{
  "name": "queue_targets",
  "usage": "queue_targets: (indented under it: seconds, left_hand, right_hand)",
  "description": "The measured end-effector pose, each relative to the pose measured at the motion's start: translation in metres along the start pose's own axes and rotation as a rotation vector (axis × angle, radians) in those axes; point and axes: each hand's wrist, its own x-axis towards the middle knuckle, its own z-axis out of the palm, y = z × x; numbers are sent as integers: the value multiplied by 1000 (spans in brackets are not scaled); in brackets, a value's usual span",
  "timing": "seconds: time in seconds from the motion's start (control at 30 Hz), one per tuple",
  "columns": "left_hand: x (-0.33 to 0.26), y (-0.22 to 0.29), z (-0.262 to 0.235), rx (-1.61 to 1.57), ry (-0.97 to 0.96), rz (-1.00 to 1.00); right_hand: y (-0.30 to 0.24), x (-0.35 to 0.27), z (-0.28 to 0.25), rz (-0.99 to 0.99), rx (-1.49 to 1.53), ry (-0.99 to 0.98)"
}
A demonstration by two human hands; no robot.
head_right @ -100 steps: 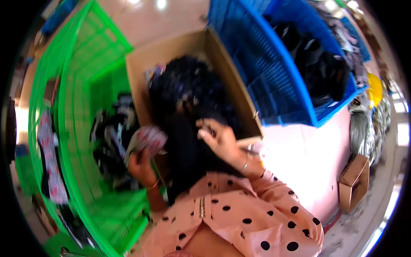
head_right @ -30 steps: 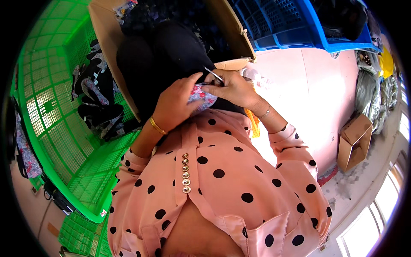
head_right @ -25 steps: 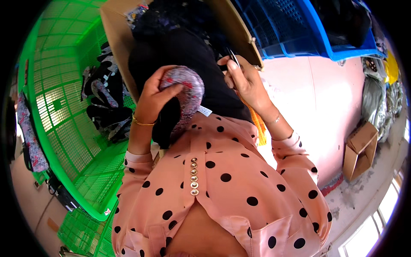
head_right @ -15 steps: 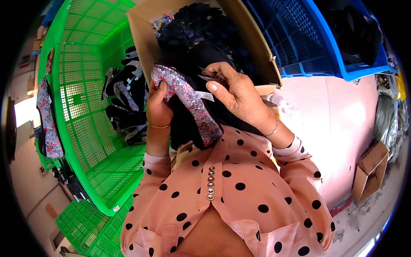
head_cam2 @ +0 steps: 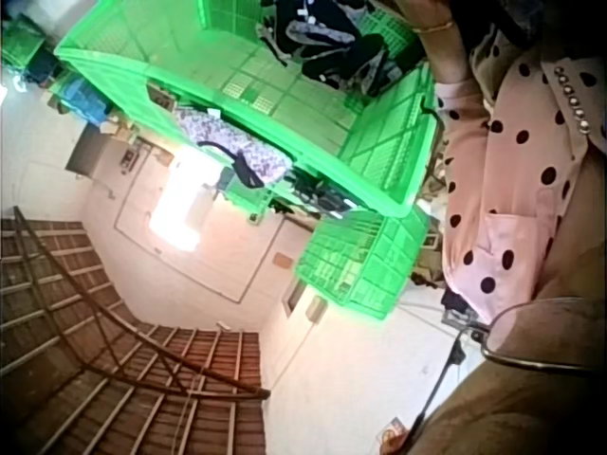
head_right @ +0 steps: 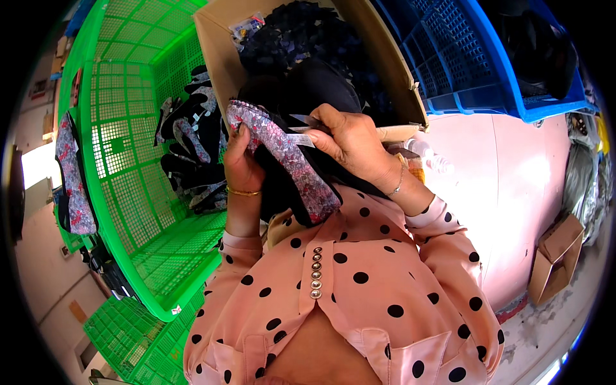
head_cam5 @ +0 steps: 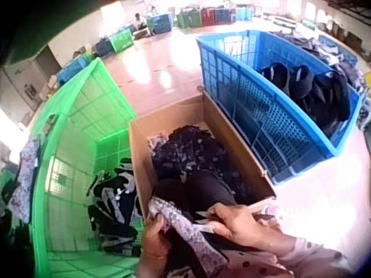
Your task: The person uses a small blade to cut tags and loose threads from the hems of black floral-patterned garments. They pick up each item from a cardboard box, trim the excess material, and place the finished garment into a green plastic crate.
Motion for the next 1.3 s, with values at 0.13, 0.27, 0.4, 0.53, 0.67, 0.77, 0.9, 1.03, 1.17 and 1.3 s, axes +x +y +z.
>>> queue_targets:
  seconds: [0.13, 0.27, 0.4, 0.53, 0.67, 0.77, 0.9, 1.03, 1.17, 1.3]
  left_hand:
    - [-1, 0, -2, -40, -42, -21]
    - [-1, -6, -3, -75, -48, -20]
    - [-2, -11, -4, -81, -46, -34]
    - [-5, -15, -13, -46, -24, -54]
    - [-6, -18, -23, -138, -68, -77]
    - [-6, -18, -25, -163, -91, -78]
    - [-4, -14, -22, -164, -66, -14]
    - [-7, 4, -34, -249, 236, -54]
    - [-48, -9, -34, -224, 322, -117]
    - [-100, -16, -43, 142, 325, -340]
  right_hand:
    - [1, 4, 8, -1, 124, -12]
    - [-4, 8, 20, -46, 407, 68]
    - [-20, 14, 24, -15, 475, 121]
    - [-22, 22, 12, -90, 280, 45]
    - [-10, 24, -4, 168, 989, 148]
    - [4, 26, -12, 255, 927, 228]
    - [18, 6, 4, 304, 539, 219]
    - [20, -24, -8, 538, 564, 176]
    - [35, -48, -23, 616, 579, 368]
    - [31, -65, -29, 629, 562, 373]
